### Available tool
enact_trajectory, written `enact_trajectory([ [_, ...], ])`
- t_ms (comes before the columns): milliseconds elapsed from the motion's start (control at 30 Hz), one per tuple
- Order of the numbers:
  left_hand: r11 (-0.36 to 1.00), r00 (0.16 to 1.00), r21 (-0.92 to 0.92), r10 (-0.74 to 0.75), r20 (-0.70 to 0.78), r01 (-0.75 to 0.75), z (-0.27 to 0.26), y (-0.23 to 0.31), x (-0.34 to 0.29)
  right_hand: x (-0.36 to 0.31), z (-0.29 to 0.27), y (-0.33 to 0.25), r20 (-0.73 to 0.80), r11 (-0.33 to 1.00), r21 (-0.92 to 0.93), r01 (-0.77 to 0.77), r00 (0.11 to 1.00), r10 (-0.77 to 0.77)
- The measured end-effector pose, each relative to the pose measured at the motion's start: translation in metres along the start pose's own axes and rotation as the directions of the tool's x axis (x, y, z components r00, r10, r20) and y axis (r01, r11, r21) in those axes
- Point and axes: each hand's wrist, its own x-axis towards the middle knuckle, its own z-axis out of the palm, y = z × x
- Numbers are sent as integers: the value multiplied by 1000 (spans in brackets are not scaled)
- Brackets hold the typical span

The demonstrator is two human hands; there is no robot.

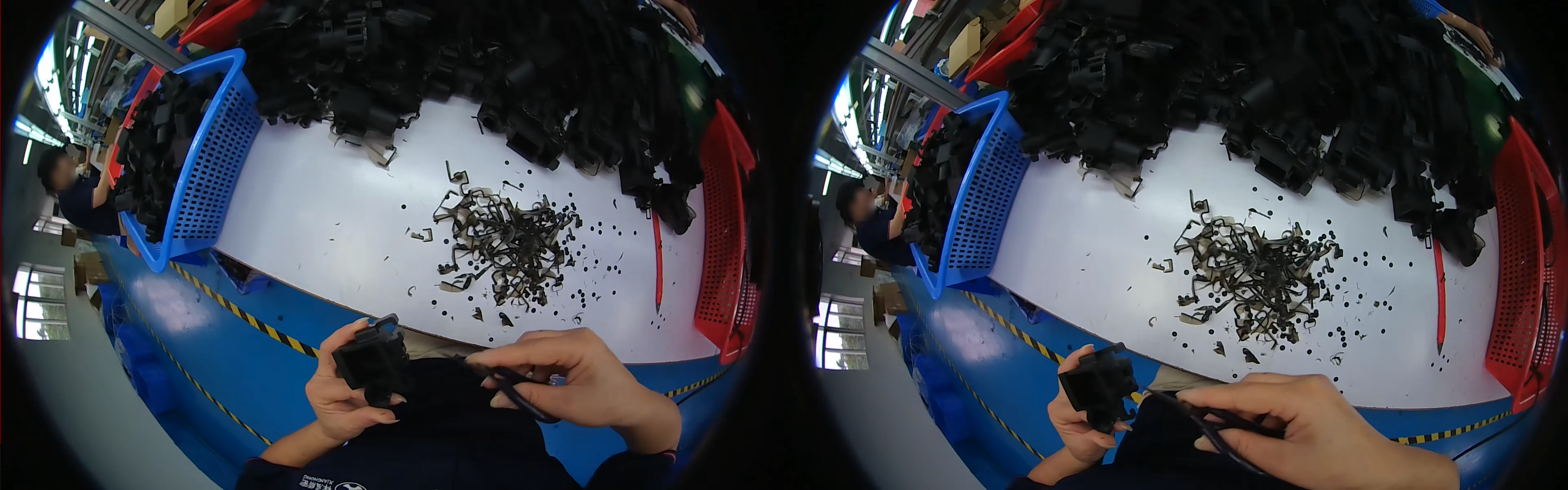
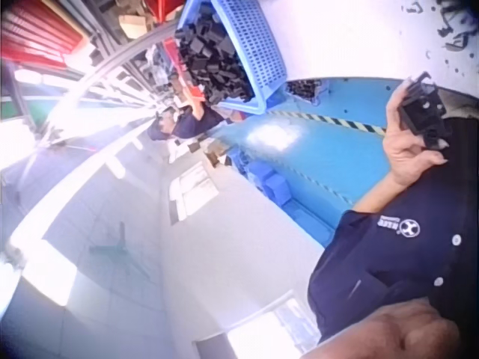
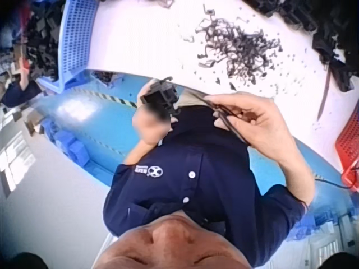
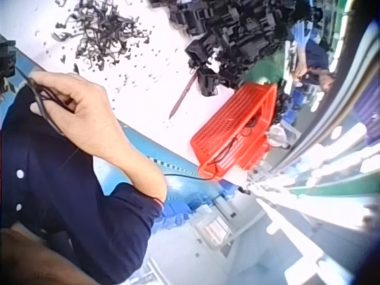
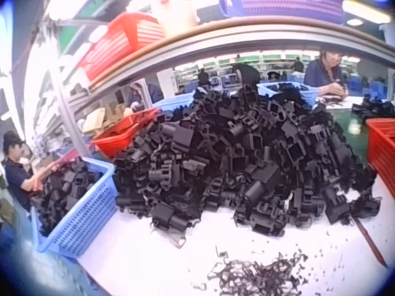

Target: The recorder is removing excess material from black plastic parts using a hand scraper and scissors.

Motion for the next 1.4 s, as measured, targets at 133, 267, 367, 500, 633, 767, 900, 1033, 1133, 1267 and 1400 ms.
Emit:
enact_trajectory([
  [133,999,995,19,42,86,-44,0,1,8,-9,-22,11,-486,971,-145,191,841,-239],
  [267,997,974,-15,74,212,-72,5,23,21,-37,-60,44,-762,813,-574,92,303,-572],
  [367,973,913,-9,221,343,-232,26,61,56,-70,-89,77,-802,783,-597,-176,122,-585],
  [500,958,975,-265,-47,219,106,23,35,26,-85,-110,107,-847,753,-517,-407,118,-518],
  [633,873,966,-473,10,258,117,32,20,40,-92,-114,118,-821,532,-513,-674,204,-533],
  [767,804,996,-588,-65,53,84,44,6,28,-56,-48,65,-779,802,-579,-147,388,-492],
  [900,970,944,69,209,255,-234,36,-9,28,1,31,58,-152,911,314,268,961,-230],
  [1033,746,867,466,309,390,-476,29,-3,20,27,41,54,-151,888,315,336,941,-302],
  [1133,859,960,459,119,254,-227,-5,-5,3,20,39,51,-191,936,238,259,957,-216],
  [1267,365,677,931,-691,254,23,-68,-27,-33,17,38,57,-238,954,113,279,939,-247],
  [1400,151,135,967,-974,181,-206,-76,-68,-121,20,37,57,-143,971,6,237,962,-234],
])
